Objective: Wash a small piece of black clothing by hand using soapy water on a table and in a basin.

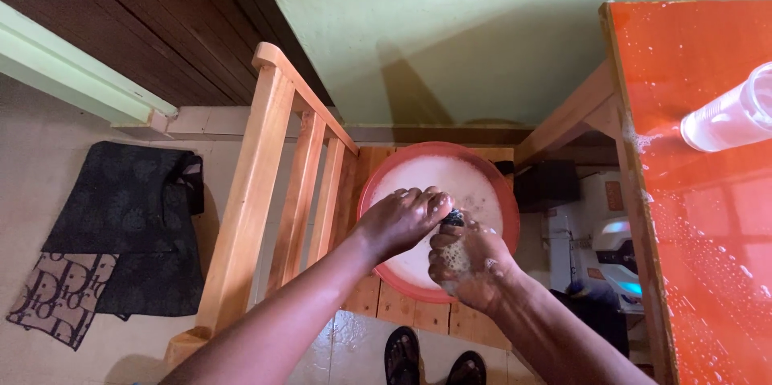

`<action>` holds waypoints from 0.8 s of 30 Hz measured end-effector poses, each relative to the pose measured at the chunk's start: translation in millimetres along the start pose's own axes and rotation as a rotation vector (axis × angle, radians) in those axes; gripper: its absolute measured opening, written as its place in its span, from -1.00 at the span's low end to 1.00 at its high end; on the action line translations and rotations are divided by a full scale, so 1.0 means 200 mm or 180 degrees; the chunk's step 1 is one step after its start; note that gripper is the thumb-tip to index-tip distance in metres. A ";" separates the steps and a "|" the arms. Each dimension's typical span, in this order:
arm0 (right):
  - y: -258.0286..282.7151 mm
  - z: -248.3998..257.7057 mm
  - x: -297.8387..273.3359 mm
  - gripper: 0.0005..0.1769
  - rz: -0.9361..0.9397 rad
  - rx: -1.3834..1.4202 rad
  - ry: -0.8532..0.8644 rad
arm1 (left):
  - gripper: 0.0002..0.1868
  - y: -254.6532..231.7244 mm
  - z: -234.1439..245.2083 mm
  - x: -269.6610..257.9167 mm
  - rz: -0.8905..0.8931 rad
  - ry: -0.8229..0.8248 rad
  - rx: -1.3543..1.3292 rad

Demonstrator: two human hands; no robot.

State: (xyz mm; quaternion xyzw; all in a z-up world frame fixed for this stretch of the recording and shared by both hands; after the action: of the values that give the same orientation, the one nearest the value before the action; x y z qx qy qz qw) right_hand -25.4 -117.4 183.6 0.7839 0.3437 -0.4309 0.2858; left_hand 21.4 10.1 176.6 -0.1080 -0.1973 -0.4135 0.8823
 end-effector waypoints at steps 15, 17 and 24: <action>0.04 0.00 -0.05 -0.30 0.0542 -0.1324 -0.0323 | -0.66 -0.08 -0.03 -0.07 0.1638 0.0190 -0.1004; 0.11 0.02 -0.09 -0.32 0.1216 -0.2114 -0.0769 | -0.68 -0.06 0.07 -0.02 0.1856 0.0678 -0.1240; 0.25 -0.13 -0.32 -0.65 0.3901 -0.4057 -0.0528 | -0.84 0.01 0.14 -0.02 0.2566 0.0461 -0.2817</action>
State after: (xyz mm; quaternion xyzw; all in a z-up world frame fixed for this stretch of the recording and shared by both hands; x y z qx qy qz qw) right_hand 1.5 -147.6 260.0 0.4882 0.0165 0.0157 0.8724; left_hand 13.9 24.8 199.5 -0.5028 0.1107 -0.0956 0.8520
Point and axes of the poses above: each hand's wrist, its own x-axis towards the middle knuckle, its own z-axis out of the back of the hand, y = z × x, the point moved 4 cm from there along x, towards the middle knuckle, and after that the axes turned 10 degrees about -y, right-handed, at the moved point
